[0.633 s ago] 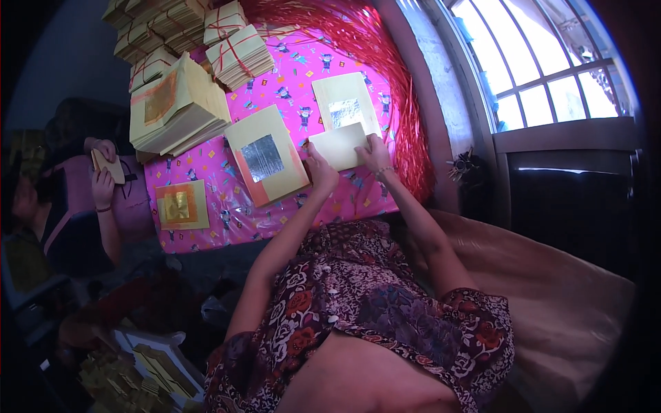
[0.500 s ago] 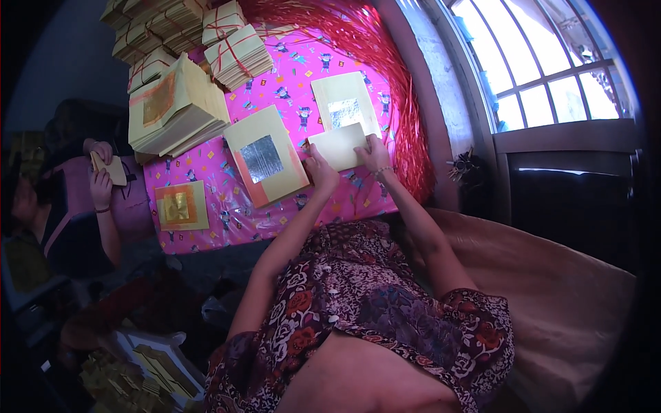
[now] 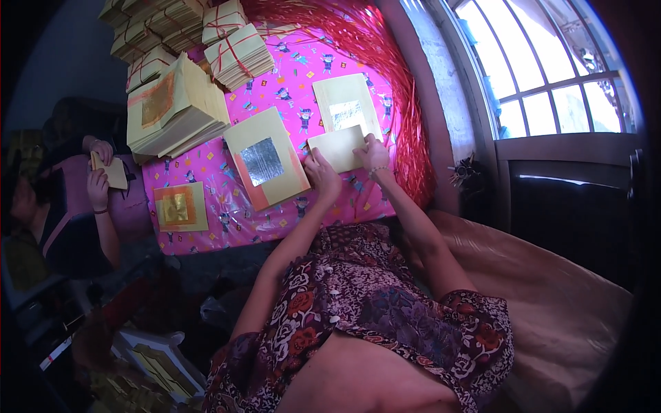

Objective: Bundling stacks of yellow joss paper and tying them with red ribbons.

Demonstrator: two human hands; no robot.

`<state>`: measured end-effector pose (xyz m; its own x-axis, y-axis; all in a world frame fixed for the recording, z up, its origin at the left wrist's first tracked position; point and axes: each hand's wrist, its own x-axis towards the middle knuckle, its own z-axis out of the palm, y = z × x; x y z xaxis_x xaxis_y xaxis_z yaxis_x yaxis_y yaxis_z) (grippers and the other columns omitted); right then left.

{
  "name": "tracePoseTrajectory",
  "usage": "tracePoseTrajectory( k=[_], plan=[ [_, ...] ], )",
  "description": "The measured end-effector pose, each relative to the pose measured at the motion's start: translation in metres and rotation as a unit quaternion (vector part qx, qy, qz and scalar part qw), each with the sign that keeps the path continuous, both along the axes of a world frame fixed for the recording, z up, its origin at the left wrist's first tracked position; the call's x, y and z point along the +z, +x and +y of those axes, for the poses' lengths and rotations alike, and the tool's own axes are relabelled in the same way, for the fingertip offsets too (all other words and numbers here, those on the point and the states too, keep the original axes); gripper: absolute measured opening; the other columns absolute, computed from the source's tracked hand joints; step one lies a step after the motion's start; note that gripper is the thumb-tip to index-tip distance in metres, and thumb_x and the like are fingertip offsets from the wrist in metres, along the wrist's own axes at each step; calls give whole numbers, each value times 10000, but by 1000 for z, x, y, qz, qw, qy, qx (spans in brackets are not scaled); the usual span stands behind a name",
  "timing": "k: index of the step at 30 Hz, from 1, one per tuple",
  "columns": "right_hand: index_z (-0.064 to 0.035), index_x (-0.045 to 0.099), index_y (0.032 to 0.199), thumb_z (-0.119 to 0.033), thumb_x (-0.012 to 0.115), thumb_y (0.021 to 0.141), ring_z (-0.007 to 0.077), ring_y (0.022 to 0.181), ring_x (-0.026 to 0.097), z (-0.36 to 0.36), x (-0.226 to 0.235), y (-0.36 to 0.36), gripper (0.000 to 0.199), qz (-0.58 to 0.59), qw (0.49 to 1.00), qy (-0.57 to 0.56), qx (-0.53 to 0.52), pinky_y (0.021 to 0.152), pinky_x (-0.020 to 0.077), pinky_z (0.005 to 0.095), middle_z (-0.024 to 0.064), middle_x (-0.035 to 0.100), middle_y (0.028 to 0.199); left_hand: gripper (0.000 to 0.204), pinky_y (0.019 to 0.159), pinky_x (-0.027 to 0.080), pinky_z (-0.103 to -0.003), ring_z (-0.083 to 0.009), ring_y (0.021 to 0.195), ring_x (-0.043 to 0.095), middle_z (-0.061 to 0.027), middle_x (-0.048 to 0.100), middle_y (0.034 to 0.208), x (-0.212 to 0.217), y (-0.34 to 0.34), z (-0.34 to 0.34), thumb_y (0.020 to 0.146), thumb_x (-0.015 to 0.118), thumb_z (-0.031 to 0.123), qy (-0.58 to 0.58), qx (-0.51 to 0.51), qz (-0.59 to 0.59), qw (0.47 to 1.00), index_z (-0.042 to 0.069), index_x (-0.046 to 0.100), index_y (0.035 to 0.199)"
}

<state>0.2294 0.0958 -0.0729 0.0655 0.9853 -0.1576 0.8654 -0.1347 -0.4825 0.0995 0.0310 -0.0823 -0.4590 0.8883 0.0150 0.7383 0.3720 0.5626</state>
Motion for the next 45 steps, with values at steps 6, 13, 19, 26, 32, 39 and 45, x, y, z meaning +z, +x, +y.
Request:
tracePoseTrajectory(
  k=[6,13,19,26,32,39,45],
  plan=[
    [-22,520,1045,-255,775,693,355,969,546,-5,8,-8,493,-31,999,37,-6,813,466,420,185,549,1021,377,812,425,-380,-265,1026,499,-101,447,1236,-4,-8,-4,862,507,130,43,-138,227,963,107,498,1239],
    [-27,497,1000,-167,761,687,365,909,572,-5,7,-11,433,3,998,64,3,774,479,433,191,540,994,282,795,425,-376,-240,1014,491,-75,472,1178,5,-8,0,853,521,140,164,-118,326,924,129,552,1133],
    [-43,553,914,-182,669,772,356,807,609,0,-15,-8,230,-10,998,27,57,721,490,444,183,594,897,131,753,493,-335,-242,915,526,-72,509,942,-11,-13,1,825,521,119,18,-201,193,960,81,530,950],
    [-48,574,926,-161,651,810,288,775,617,-3,44,-25,180,-3,988,97,119,693,507,392,128,587,898,304,796,483,-386,-317,976,507,-137,499,1021,50,-35,-20,731,586,10,34,-252,58,965,38,510,1024],
    [-92,549,990,-221,721,724,288,926,534,-25,81,-65,343,121,885,121,433,802,463,379,93,551,955,365,866,431,-417,-333,993,503,-136,497,1037,86,-110,-68,719,651,46,79,-251,-40,964,56,520,1060],
    [-130,544,1017,-313,728,704,210,994,505,-44,59,-96,407,4,820,147,553,840,459,352,24,517,1026,550,915,391,-410,-310,1063,458,-99,499,1110,77,-183,-101,627,762,100,68,-220,30,973,86,510,1116],
    [-134,604,898,-298,687,748,193,956,529,-35,48,-93,238,50,802,166,571,802,484,342,11,547,1011,541,952,381,-411,-314,1089,458,-95,514,1147,71,-197,-101,623,750,47,81,-237,-14,968,81,528,1115]
  ],
)
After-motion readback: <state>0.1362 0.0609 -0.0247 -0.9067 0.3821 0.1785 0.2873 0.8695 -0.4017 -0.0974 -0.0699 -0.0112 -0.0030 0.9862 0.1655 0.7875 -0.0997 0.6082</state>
